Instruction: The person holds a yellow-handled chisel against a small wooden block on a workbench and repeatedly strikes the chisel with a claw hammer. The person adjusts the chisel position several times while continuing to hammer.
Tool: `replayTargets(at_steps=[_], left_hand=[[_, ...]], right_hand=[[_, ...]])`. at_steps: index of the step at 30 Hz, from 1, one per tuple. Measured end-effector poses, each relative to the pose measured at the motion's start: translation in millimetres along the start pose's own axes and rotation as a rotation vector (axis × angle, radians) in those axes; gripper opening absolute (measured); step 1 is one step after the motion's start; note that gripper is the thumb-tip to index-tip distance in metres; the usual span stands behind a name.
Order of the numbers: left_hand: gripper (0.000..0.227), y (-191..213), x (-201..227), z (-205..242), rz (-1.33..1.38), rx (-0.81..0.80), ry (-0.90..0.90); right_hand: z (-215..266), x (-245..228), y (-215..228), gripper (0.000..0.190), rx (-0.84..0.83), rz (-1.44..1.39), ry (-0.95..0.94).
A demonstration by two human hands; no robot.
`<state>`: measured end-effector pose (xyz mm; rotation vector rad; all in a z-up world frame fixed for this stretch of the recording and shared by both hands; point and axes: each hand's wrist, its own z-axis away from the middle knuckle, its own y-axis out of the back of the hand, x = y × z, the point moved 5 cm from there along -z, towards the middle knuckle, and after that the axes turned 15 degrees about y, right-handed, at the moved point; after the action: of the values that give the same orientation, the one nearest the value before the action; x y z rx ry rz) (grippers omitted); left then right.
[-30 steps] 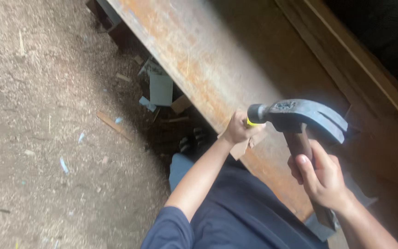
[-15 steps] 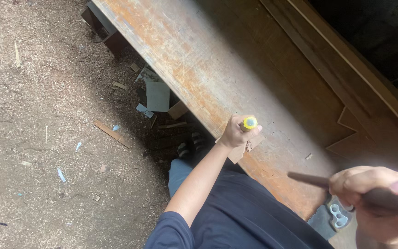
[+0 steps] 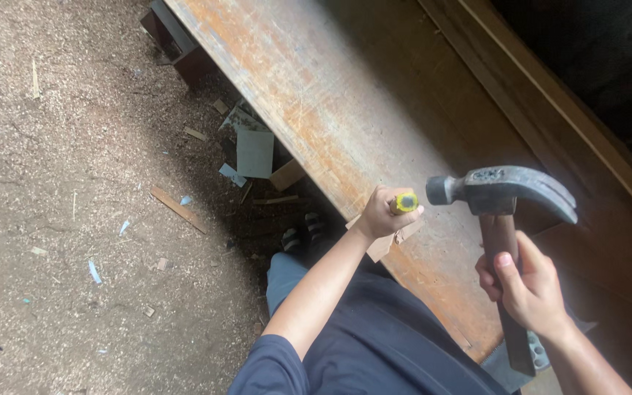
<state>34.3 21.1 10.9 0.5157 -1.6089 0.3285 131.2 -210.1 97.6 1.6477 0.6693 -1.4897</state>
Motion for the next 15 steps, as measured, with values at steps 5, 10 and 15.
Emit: replayTargets(at_steps=[5, 10, 15], left_hand=[[0.023, -1, 0, -1, 0.047, -0.014, -0.004], [0.024, -2, 0, 1, 0.06, -0.014, -0.007], [0.024, -6, -5, -2, 0.08, -0.035, -0.001]], right_hand=[[1, -1, -1, 0.033, -0.011, -0.042, -0.005], [27, -28, 46, 0.054, 0.102, 0.05, 0.411], [51, -24, 74, 0.065, 0.212, -0.273, 0.524]])
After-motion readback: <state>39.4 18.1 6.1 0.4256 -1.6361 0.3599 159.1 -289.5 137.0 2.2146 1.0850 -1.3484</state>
